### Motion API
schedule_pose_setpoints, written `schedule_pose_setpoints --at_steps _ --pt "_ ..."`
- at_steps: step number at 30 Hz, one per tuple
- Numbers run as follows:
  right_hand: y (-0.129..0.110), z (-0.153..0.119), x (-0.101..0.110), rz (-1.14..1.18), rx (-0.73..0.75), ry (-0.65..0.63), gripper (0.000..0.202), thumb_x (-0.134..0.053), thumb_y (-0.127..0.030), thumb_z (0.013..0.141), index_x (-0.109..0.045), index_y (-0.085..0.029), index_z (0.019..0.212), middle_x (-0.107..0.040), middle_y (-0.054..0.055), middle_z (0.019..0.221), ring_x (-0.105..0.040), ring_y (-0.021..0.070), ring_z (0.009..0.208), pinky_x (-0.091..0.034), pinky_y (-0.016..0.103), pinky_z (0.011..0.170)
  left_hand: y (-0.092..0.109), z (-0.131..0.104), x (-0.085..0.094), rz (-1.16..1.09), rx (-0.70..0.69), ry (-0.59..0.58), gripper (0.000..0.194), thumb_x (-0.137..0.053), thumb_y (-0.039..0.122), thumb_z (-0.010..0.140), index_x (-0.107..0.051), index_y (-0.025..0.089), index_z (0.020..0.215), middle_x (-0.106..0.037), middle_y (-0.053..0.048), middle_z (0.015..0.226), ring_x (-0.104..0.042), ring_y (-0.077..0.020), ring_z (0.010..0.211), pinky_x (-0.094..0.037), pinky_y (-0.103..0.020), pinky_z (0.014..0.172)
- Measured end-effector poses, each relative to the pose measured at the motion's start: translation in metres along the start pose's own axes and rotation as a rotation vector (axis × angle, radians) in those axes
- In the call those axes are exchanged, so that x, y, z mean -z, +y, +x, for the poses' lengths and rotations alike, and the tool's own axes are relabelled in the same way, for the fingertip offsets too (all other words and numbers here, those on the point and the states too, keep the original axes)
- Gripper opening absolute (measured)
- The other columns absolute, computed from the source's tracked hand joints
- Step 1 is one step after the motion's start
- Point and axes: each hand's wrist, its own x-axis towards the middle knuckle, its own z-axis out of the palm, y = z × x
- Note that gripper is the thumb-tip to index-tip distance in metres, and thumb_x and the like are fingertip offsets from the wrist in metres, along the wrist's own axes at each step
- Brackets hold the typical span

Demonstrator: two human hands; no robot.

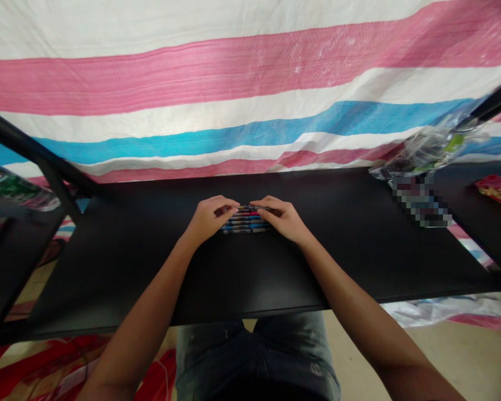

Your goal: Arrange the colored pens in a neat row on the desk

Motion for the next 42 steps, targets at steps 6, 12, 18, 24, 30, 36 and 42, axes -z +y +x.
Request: schedule_pose_setpoints --at_steps 6,12,18,24,30,36,42 --pt "0.0025 -0.0007 -0.0003 0.042 -0.007 0.018 0.021 -0.069 -0.031 0.088 -0.077 -0.022 0.106 -0.073 0.007 0.105 -0.07 0.022 0.097 -0.055 0.035 0.084 0.0005 0.0001 -0.0002 -0.058 0.101 0.063 0.014 -0.071 0.028 0.089 -0.076 0.016 0.093 -0.073 -0.003 0.079 -0.06 -0.0117 0.062 -0.047 -0.023 0.059" --pt "0.003 -0.002 -0.0009 0.084 -0.038 -0.015 0.021 -0.069 -0.027 0.086 -0.075 -0.02 0.105 -0.075 0.006 0.106 -0.071 0.0217 0.098 -0.056 0.036 0.091 0.0002 0.0005 0.0012 -0.01 0.092 0.052 0.017 -0.065 0.029 0.092 -0.075 0.016 0.089 -0.074 -0.004 0.08 -0.063 -0.0132 0.067 -0.048 -0.025 0.063" --pt "0.0049 -0.0021 -0.0021 0.077 -0.04 -0.004 0.022 -0.07 -0.029 0.086 -0.075 -0.021 0.106 -0.076 0.007 0.107 -0.072 0.0223 0.099 -0.057 0.036 0.091 0.0007 0.0007 0.0015 0.017 0.052 -0.065 0.033 -0.049 0.032 0.102 -0.069 0.016 0.081 -0.071 -0.003 0.076 -0.065 -0.0146 0.07 -0.046 -0.026 0.067" --pt "0.0082 -0.0024 -0.0008 0.073 -0.036 0.088 0.021 -0.072 -0.032 0.086 -0.076 -0.021 0.104 -0.077 0.007 0.105 -0.072 0.023 0.098 -0.058 0.036 0.088 0.0037 -0.0002 0.0043 0.009 0.086 -0.093 0.043 -0.041 0.034 0.105 -0.062 0.017 0.073 -0.06 0.001 0.065 -0.056 -0.0111 0.06 -0.041 -0.025 0.063" --pt "0.0043 -0.0019 0.0017 0.101 -0.072 0.137 0.024 -0.073 -0.04 0.087 -0.078 -0.021 0.101 -0.079 0.007 0.101 -0.073 0.0228 0.091 -0.059 0.037 0.085 0.0008 -0.0023 0.0035 -0.004 0.1 -0.058 0.023 -0.054 0.031 0.099 -0.064 0.017 0.085 -0.062 0.002 0.068 -0.053 -0.0098 0.057 -0.039 -0.023 0.057" --pt "0.0058 -0.002 0.0035 0.08 -0.065 0.145 0.025 -0.072 -0.041 0.088 -0.08 -0.021 0.1 -0.079 0.007 0.101 -0.074 0.0237 0.091 -0.06 0.038 0.086 0.002 -0.0021 0.002 0.015 0.065 -0.017 0.012 -0.061 0.025 0.093 -0.069 0.017 0.089 -0.066 0.001 0.072 -0.056 -0.0104 0.06 -0.043 -0.022 0.058" --pt "0.0088 -0.0022 0.0026 0.109 -0.025 0.129 0.022 -0.073 -0.038 0.088 -0.079 -0.022 0.103 -0.078 0.007 0.106 -0.072 0.0233 0.098 -0.058 0.038 0.091 -0.0009 -0.001 0.0018 0.012 0.058 0.006 0.014 -0.063 0.026 0.093 -0.073 0.017 0.092 -0.072 -0.002 0.077 -0.057 -0.0113 0.061 -0.045 -0.023 0.059"
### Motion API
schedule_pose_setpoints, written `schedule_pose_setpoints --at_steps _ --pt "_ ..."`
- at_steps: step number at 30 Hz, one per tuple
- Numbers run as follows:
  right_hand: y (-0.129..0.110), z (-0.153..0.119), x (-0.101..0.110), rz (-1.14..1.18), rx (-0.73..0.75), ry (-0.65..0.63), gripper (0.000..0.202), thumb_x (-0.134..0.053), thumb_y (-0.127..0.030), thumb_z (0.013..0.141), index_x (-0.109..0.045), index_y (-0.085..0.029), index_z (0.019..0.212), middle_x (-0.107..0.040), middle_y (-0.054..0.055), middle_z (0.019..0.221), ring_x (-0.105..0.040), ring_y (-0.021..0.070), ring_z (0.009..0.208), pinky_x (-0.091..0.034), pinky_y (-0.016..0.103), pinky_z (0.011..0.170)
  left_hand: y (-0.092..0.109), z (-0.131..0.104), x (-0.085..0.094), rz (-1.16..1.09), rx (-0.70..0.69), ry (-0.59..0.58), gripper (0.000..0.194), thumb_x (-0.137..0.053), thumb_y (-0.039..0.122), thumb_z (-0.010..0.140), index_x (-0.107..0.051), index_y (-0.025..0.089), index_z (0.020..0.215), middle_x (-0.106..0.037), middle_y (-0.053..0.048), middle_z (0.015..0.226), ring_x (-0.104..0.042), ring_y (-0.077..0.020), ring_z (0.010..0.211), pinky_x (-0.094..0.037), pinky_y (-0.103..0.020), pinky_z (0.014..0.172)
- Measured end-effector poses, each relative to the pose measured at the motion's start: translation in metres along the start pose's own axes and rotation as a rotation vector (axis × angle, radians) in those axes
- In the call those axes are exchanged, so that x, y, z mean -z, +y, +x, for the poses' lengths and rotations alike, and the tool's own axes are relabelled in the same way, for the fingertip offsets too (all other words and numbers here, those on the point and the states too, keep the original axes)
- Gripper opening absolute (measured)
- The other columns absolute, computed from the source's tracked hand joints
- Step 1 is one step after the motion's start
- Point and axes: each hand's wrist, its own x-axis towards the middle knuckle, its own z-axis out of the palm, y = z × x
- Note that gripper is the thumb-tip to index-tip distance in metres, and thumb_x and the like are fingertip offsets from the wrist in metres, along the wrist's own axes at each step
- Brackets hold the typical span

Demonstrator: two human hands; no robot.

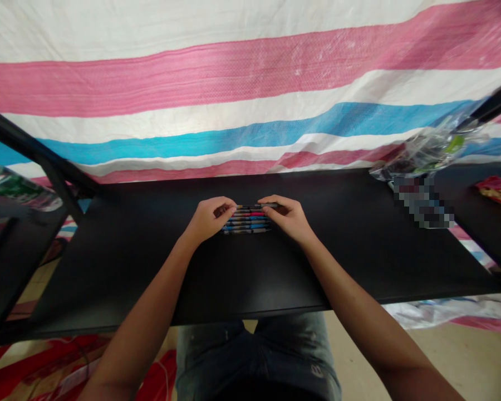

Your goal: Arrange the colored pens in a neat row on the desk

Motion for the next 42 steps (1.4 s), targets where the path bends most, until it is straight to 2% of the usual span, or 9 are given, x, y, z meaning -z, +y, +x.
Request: schedule_pose_setpoints --at_steps 3,9,15,20,25,29,35,42 --pt "0.0 0.001 0.0 -0.017 0.055 -0.003 0.02 -0.073 -0.035 0.088 -0.078 -0.023 0.104 -0.076 0.007 0.107 -0.071 0.0233 0.101 -0.056 0.039 0.094 -0.001 0.0 0.0 -0.007 0.006 0.007 0.016 -0.063 0.028 0.094 -0.074 0.017 0.093 -0.073 -0.003 0.08 -0.06 -0.012 0.064 -0.045 -0.024 0.061" --pt "-0.002 0.001 0.002 -0.079 0.122 -0.018 0.017 -0.07 -0.03 0.091 -0.078 -0.025 0.105 -0.075 0.006 0.105 -0.07 0.0224 0.099 -0.056 0.036 0.088 0.001 0.001 0.001 0.034 0.007 -0.047 0.024 -0.057 0.031 0.098 -0.072 0.016 0.088 -0.068 -0.001 0.073 -0.058 -0.0121 0.063 -0.042 -0.024 0.061" --pt "-0.004 -0.001 0.002 -0.091 0.05 -0.017 0.021 -0.069 -0.035 0.092 -0.078 -0.023 0.106 -0.077 0.006 0.104 -0.072 0.0224 0.097 -0.057 0.037 0.089 0.0 0.0 0.002 -0.013 0.041 -0.108 0.037 -0.046 0.034 0.103 -0.065 0.016 0.077 -0.066 0.0 0.069 -0.059 -0.0117 0.062 -0.042 -0.024 0.063" --pt "-0.004 0.0 0.001 -0.085 0.099 0.018 0.019 -0.072 -0.033 0.09 -0.077 -0.023 0.105 -0.076 0.006 0.104 -0.071 0.0213 0.097 -0.057 0.035 0.086 -0.001 0.0 0.004 -0.023 0.066 -0.08 0.046 -0.041 0.037 0.105 -0.058 0.017 0.067 -0.059 0.001 0.062 -0.055 -0.0109 0.058 -0.04 -0.024 0.061" --pt "-0.001 0.0 -0.001 -0.001 0.037 0.059 0.022 -0.078 -0.036 0.083 -0.075 -0.022 0.101 -0.075 0.006 0.103 -0.071 0.022 0.096 -0.059 0.035 0.085 -0.003 0.0 0.005 -0.029 0.079 -0.08 0.048 -0.04 0.038 0.106 -0.057 0.017 0.066 -0.057 0.002 0.061 -0.054 -0.0109 0.057 -0.039 -0.025 0.062" --pt "-0.004 0.0 -0.002 -0.003 0.025 0.027 0.02 -0.078 -0.035 0.083 -0.076 -0.021 0.097 -0.076 0.006 0.099 -0.072 0.0215 0.094 -0.059 0.034 0.085 0.0 0.0 0.002 -0.003 0.066 -0.115 0.044 -0.044 0.036 0.105 -0.058 0.016 0.068 -0.055 0.002 0.061 -0.053 -0.0106 0.057 -0.038 -0.025 0.06" --pt "-0.008 -0.001 -0.003 -0.014 0.015 -0.001 0.019 -0.079 -0.035 0.083 -0.078 -0.021 0.097 -0.078 0.005 0.098 -0.073 0.0218 0.092 -0.059 0.034 0.083 0.003 -0.002 -0.006 -0.019 0.036 -0.129 0.017 -0.058 0.029 0.098 -0.067 0.016 0.092 -0.062 0.003 0.071 -0.055 -0.01 0.061 -0.041 -0.022 0.06" --pt "-0.008 -0.001 -0.003 -0.031 0.001 -0.01 0.019 -0.079 -0.036 0.084 -0.079 -0.021 0.095 -0.079 0.005 0.095 -0.073 0.0214 0.089 -0.058 0.034 0.082 0.002 -0.001 -0.007 -0.015 -0.018 -0.094 0.012 -0.062 0.024 0.095 -0.07 0.016 0.091 -0.068 0.001 0.076 -0.056 -0.0103 0.062 -0.043 -0.023 0.063"
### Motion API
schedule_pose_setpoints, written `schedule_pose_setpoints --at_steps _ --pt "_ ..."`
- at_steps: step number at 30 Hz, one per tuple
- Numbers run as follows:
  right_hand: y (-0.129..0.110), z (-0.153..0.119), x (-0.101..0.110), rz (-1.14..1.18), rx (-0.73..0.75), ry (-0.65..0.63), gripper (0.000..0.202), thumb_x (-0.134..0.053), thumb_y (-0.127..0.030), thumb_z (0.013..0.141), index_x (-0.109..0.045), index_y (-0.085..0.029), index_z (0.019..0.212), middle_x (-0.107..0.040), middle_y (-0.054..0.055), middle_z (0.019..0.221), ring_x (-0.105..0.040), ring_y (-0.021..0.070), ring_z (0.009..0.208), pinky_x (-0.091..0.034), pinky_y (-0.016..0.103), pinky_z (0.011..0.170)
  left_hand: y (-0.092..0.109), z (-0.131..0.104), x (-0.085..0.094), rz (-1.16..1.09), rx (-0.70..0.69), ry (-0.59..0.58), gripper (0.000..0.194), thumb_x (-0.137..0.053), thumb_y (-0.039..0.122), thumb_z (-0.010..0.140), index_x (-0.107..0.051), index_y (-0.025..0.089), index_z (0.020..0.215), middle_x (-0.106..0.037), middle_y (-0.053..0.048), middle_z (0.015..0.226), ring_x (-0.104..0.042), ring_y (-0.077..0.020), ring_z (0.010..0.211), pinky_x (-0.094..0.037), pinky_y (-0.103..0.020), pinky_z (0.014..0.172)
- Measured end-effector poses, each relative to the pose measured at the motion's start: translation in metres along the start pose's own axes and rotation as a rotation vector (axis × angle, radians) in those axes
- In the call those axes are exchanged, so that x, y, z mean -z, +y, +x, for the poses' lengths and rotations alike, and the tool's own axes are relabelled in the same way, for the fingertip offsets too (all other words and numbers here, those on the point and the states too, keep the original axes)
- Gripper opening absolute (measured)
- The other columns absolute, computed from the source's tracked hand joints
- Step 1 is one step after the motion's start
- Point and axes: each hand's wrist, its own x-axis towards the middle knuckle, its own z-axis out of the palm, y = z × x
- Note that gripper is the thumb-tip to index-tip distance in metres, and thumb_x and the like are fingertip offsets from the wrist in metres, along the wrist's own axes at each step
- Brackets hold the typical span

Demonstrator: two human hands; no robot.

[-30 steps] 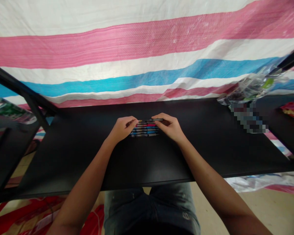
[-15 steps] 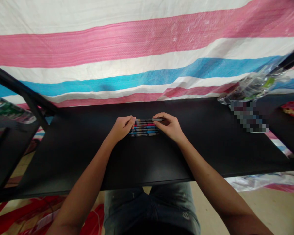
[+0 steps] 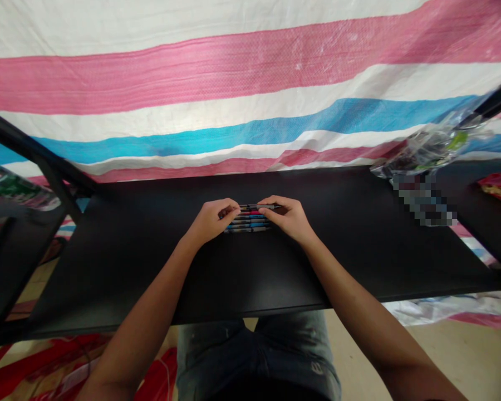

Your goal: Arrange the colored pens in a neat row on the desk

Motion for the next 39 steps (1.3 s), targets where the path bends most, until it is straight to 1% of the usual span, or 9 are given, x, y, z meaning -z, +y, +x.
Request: schedule_pose_setpoints --at_steps 6,10,14,18,22,29,35,39 --pt "-0.0002 0.0005 -0.0004 0.017 -0.012 0.007 0.02 -0.081 -0.037 0.081 -0.079 -0.021 0.093 -0.079 0.005 0.093 -0.073 0.0206 0.086 -0.058 0.033 0.079 0.0002 -0.0004 -0.0004 -0.007 -0.05 0.002 0.009 -0.066 0.022 0.093 -0.073 0.016 0.091 -0.072 -0.001 0.08 -0.059 -0.0114 0.065 -0.046 -0.023 0.065" --pt "-0.0017 0.0008 0.0 0.02 -0.017 -0.002 0.021 -0.083 -0.037 0.079 -0.079 -0.021 0.092 -0.079 0.005 0.093 -0.073 0.0204 0.086 -0.058 0.032 0.078 0.0007 -0.0004 0.0002 -0.006 -0.041 0.013 0.01 -0.066 0.023 0.093 -0.074 0.017 0.09 -0.073 -0.002 0.082 -0.061 -0.0123 0.066 -0.047 -0.024 0.065" --pt "-0.0023 0.0005 0.0002 0.024 -0.024 -0.003 0.023 -0.083 -0.039 0.078 -0.079 -0.021 0.092 -0.078 0.005 0.094 -0.073 0.0206 0.085 -0.058 0.032 0.078 0.0025 0.0001 0.0012 0.003 -0.02 -0.005 0.015 -0.063 0.027 0.095 -0.073 0.017 0.09 -0.073 -0.002 0.081 -0.061 -0.0125 0.065 -0.046 -0.024 0.064" --pt "-0.0012 -0.0001 0.0005 0.026 -0.023 -0.015 0.024 -0.084 -0.039 0.078 -0.079 -0.021 0.093 -0.078 0.005 0.094 -0.072 0.0201 0.084 -0.058 0.033 0.078 0.0036 0.0005 0.0011 0.041 -0.016 -0.024 0.022 -0.059 0.029 0.098 -0.071 0.016 0.087 -0.07 -0.001 0.075 -0.06 -0.0125 0.064 -0.044 -0.024 0.063" --pt "-0.0006 -0.0004 0.0008 0.021 -0.026 -0.013 0.025 -0.084 -0.04 0.078 -0.079 -0.021 0.093 -0.078 0.005 0.094 -0.072 0.02 0.084 -0.058 0.033 0.077 0.0037 0.0006 -0.0004 0.057 -0.025 -0.056 0.024 -0.056 0.029 0.099 -0.071 0.016 0.087 -0.072 -0.003 0.08 -0.064 -0.0142 0.069 -0.046 -0.025 0.068" --pt "-0.0006 -0.0004 0.0014 0.008 -0.022 -0.035 0.026 -0.084 -0.042 0.078 -0.079 -0.02 0.093 -0.078 0.005 0.093 -0.072 0.0205 0.084 -0.059 0.033 0.077 0.0025 -0.0001 -0.003 0.025 -0.033 -0.075 0.025 -0.055 0.03 0.1 -0.074 0.017 0.091 -0.076 -0.006 0.088 -0.069 -0.0175 0.079 -0.051 -0.027 0.075" --pt "-0.002 0.0004 0.002 0.003 -0.016 -0.031 0.024 -0.083 -0.04 0.079 -0.078 -0.02 0.091 -0.078 0.005 0.091 -0.071 0.0198 0.082 -0.057 0.032 0.076 0.0016 -0.0003 -0.004 0.04 -0.016 -0.068 0.021 -0.058 0.029 0.098 -0.072 0.017 0.088 -0.074 -0.003 0.082 -0.065 -0.0147 0.071 -0.047 -0.025 0.069" --pt "-0.0014 0.0001 0.0028 0.001 -0.047 -0.045 0.024 -0.08 -0.04 0.081 -0.075 -0.019 0.09 -0.075 0.004 0.086 -0.069 0.0177 0.075 -0.056 0.03 0.068 0.0011 -0.0008 -0.0029 0.031 -0.015 -0.045 0.016 -0.062 0.028 0.096 -0.072 0.017 0.089 -0.073 -0.002 0.081 -0.062 -0.0127 0.067 -0.045 -0.024 0.067"
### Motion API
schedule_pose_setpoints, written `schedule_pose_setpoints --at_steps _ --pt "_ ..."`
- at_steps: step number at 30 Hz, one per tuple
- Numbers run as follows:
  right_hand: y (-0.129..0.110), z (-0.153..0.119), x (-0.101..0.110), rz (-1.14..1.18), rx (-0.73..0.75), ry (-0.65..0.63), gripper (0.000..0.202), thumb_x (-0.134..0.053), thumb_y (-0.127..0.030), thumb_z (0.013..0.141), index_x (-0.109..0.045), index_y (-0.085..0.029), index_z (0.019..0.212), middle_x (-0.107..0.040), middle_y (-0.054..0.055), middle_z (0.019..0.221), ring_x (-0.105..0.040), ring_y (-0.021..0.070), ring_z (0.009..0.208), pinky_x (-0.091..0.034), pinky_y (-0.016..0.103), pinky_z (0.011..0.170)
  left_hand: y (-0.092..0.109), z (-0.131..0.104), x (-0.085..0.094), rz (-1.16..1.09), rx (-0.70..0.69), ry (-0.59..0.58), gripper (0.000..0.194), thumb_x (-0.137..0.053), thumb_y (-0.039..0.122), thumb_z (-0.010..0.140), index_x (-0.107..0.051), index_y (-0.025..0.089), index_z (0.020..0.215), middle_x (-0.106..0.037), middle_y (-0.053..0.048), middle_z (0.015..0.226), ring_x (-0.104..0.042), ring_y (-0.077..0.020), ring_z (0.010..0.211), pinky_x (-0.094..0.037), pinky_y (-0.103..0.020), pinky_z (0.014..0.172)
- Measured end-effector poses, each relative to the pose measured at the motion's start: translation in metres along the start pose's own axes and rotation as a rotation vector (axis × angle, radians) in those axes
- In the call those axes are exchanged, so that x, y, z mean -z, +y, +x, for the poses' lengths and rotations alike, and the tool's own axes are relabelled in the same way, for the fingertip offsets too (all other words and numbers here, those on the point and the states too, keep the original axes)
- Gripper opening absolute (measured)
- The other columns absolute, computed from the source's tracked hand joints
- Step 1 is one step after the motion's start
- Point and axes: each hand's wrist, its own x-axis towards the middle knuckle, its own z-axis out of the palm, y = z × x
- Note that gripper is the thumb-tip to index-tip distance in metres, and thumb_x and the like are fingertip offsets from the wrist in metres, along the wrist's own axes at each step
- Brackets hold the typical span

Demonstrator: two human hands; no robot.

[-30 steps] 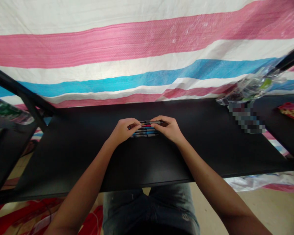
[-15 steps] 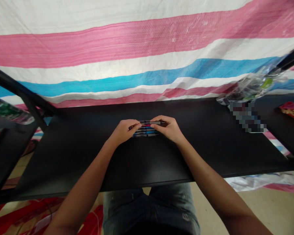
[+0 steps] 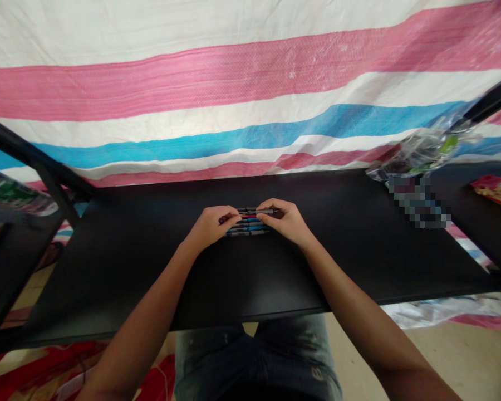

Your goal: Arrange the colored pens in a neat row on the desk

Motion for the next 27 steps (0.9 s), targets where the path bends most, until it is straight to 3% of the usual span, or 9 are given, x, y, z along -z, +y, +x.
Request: schedule_pose_setpoints --at_steps 3,9,11,17,22,27 --pt "-0.001 -0.001 0.0 0.034 -0.038 -0.036 0.024 -0.08 -0.039 0.081 -0.073 -0.019 0.092 -0.074 0.003 0.083 -0.071 0.0182 0.073 -0.058 0.03 0.068 0.0 0.0 0.001 -0.01 -0.001 0.011 0.014 -0.065 0.027 0.094 -0.072 0.017 0.09 -0.073 -0.002 0.081 -0.061 -0.0123 0.064 -0.045 -0.024 0.065" --pt "-0.005 -0.002 0.0 0.176 -0.096 -0.133 0.029 -0.08 -0.038 0.081 -0.078 -0.021 0.104 -0.08 0.006 0.1 -0.078 0.022 0.09 -0.061 0.037 0.089 0.001 0.0 -0.001 -0.046 -0.024 0.014 0.013 -0.066 0.029 0.093 -0.072 0.017 0.091 -0.074 -0.004 0.085 -0.063 -0.0131 0.068 -0.048 -0.025 0.068" --pt "-0.006 -0.002 0.0 0.216 -0.12 -0.151 0.028 -0.08 -0.038 0.081 -0.079 -0.021 0.104 -0.081 0.006 0.097 -0.078 0.0226 0.09 -0.061 0.038 0.091 0.001 0.0 -0.002 -0.06 -0.006 0.0 0.012 -0.068 0.029 0.092 -0.071 0.018 0.09 -0.073 -0.002 0.082 -0.063 -0.0127 0.067 -0.048 -0.024 0.067" --pt "0.003 0.002 0.003 0.261 -0.091 -0.045 0.024 -0.081 -0.037 0.081 -0.081 -0.022 0.1 -0.081 0.004 0.083 -0.077 0.0212 0.08 -0.062 0.036 0.083 0.002 -0.003 0.001 -0.077 0.096 -0.028 0.025 -0.065 0.03 0.092 -0.06 0.019 0.114 -0.065 0.004 0.071 -0.061 -0.0127 0.063 -0.047 -0.024 0.065" --pt "0.004 0.002 0.002 0.245 -0.086 -0.036 0.024 -0.081 -0.036 0.081 -0.081 -0.022 0.101 -0.081 0.005 0.089 -0.077 0.0204 0.081 -0.061 0.035 0.083 0.004 -0.002 0.004 -0.028 0.071 -0.082 0.016 -0.05 0.013 0.094 -0.057 0.019 0.106 -0.068 -0.003 0.09 -0.065 -0.0178 0.088 -0.051 -0.032 0.085" --pt "-0.003 0.0 -0.005 0.201 -0.138 -0.063 0.026 -0.081 -0.038 0.079 -0.081 -0.021 0.099 -0.08 0.005 0.093 -0.077 0.0204 0.082 -0.062 0.035 0.083 0.006 0.001 0.001 0.042 0.038 -0.109 0.019 -0.042 0.014 0.099 -0.06 0.02 0.102 -0.068 -0.008 0.102 -0.06 -0.0228 0.107 -0.051 -0.04 0.1"
